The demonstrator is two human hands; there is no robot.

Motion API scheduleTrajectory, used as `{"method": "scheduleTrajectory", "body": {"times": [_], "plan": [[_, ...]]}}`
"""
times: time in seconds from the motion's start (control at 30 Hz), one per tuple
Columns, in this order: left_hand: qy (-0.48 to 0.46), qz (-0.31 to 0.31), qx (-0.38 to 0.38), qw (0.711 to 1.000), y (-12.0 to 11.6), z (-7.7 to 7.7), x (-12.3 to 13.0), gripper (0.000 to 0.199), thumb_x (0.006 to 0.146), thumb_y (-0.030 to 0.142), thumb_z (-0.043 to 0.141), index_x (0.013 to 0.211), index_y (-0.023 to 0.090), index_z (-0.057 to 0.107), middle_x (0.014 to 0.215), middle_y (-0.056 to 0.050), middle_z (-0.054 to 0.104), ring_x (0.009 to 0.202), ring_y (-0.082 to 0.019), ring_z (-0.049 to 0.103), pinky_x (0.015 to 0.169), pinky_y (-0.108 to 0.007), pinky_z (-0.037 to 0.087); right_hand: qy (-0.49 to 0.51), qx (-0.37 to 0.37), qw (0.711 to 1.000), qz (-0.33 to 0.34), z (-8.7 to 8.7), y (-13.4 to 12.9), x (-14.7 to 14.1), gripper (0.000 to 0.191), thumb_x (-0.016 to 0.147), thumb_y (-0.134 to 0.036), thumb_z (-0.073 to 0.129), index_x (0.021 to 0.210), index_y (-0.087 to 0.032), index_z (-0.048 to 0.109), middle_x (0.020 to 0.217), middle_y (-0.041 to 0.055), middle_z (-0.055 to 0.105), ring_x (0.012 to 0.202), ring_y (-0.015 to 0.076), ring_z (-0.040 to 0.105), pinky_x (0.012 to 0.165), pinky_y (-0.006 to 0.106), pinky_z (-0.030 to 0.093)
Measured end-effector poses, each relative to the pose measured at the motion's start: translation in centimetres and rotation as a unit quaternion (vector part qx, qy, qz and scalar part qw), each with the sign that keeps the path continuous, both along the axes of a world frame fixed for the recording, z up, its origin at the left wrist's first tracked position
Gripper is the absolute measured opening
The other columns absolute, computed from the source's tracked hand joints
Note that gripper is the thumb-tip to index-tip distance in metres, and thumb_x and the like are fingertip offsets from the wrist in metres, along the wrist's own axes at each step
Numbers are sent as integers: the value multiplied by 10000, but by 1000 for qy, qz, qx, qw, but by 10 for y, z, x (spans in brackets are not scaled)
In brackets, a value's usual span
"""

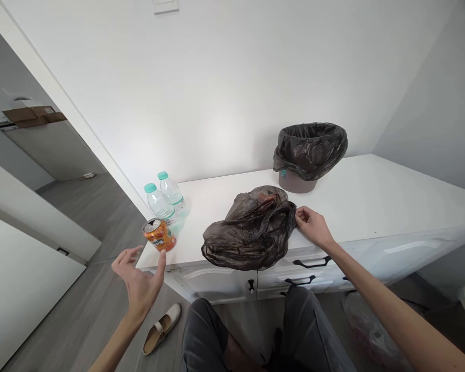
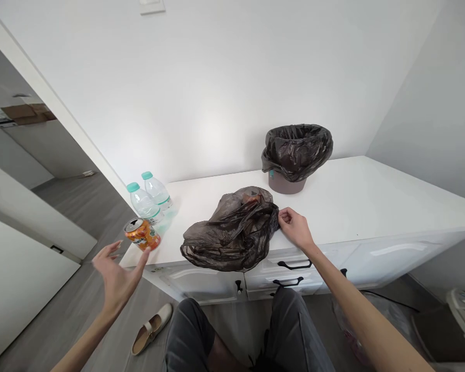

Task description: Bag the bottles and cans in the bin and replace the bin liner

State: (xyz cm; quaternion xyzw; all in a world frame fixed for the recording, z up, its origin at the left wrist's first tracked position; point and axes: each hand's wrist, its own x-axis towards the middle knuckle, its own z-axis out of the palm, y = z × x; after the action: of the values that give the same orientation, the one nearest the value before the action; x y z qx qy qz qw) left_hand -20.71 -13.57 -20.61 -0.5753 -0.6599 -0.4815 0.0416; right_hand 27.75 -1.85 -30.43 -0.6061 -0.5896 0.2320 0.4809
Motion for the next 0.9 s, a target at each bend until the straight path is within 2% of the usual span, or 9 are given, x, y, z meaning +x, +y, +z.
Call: {"method": "scheduleTrajectory", "body": {"times": [0.07, 0.17, 0.23, 0.3, 0.37, 0.47, 0.67, 0.8, 0.9], "plan": [[43, -62, 67, 995, -19, 5, 21, 499, 817, 471, 771, 1204, 240, 557, 1181, -153, 582, 1243, -379, 541, 1067, -587, 463, 0, 3, 1000, 1, 0, 1, 0, 180, 835, -359, 586, 891, -214, 676, 832, 53, 749, 731, 202, 661, 720, 320, 511], [79, -329, -7, 941, -34, 15, 73, 217, 916, 408, 681, 1114, 322, 662, 1021, -103, 676, 1037, -322, 650, 989, -529, 542, 12, 11, 1000, 10, 0, 4, 1, 194, 838, -372, 588, 896, -209, 676, 834, 56, 748, 731, 203, 658, 716, 320, 518], [106, -465, -101, 873, -29, 21, 114, 305, 983, 441, 556, 1248, 351, 677, 1119, -113, 722, 1095, -316, 672, 1010, -506, 553, 21, 15, 999, 19, -1, 5, 2, 209, 841, -386, 589, 904, -206, 677, 828, 55, 745, 730, 205, 656, 708, 320, 521], [149, -507, -162, 833, -10, 23, 154, 431, 1020, 446, 462, 1415, 346, 603, 1339, -114, 688, 1273, -307, 627, 1092, -496, 524, 31, 19, 999, 24, -3, 7, 3, 209, 843, -388, 588, 898, -207, 677, 810, 50, 741, 719, 201, 651, 699, 318, 521], [200, -481, -162, 838, 16, 20, 187, 435, 1033, 409, 416, 1409, 298, 605, 1466, -120, 622, 1368, -311, 575, 1165, -525, 464, 42, 25, 999, 23, -3, 8, 4, 201, 846, -378, 585, 894, -207, 679, 812, 46, 743, 716, 196, 649, 699, 315, 520], [243, -392, -164, 872, 59, 11, 218, 436, 1039, 354, 397, 1417, 222, 569, 1590, -153, 505, 1438, -338, 510, 1209, -567, 391, 54, 33, 998, 17, -2, 11, 3, 199, 865, -366, 581, 917, -206, 687, 844, 44, 751, 731, 192, 657, 713, 314, 522], [189, -291, -113, 931, 126, 5, 254, 709, 980, 397, 549, 1571, 94, 302, 1562, -267, 465, 1479, -404, 430, 1209, -581, 341, 66, 31, 997, 19, 11, 11, -2, 231, 893, -424, 592, 892, -210, 681, 796, 34, 734, 703, 191, 651, 712, 322, 519], [154, -267, -71, 949, 147, 14, 273, 900, 904, 425, 677, 1602, 93, 215, 1604, -271, 390, 1511, -407, 362, 1223, -547, 322, 80, 26, 996, 16, 20, 7, -4, 243, 891, -448, 596, 876, -218, 672, 779, 32, 726, 697, 195, 649, 701, 324, 512], [148, -240, -26, 959, 145, 14, 275, 792, 875, 368, 700, 1540, 131, 341, 1521, -227, 481, 1424, -365, 453, 1188, -520, 362, 94, 26, 995, 10, 25, 5, -5, 254, 887, -464, 597, 870, -221, 665, 777, 35, 721, 691, 198, 642, 692, 328, 508]]}}
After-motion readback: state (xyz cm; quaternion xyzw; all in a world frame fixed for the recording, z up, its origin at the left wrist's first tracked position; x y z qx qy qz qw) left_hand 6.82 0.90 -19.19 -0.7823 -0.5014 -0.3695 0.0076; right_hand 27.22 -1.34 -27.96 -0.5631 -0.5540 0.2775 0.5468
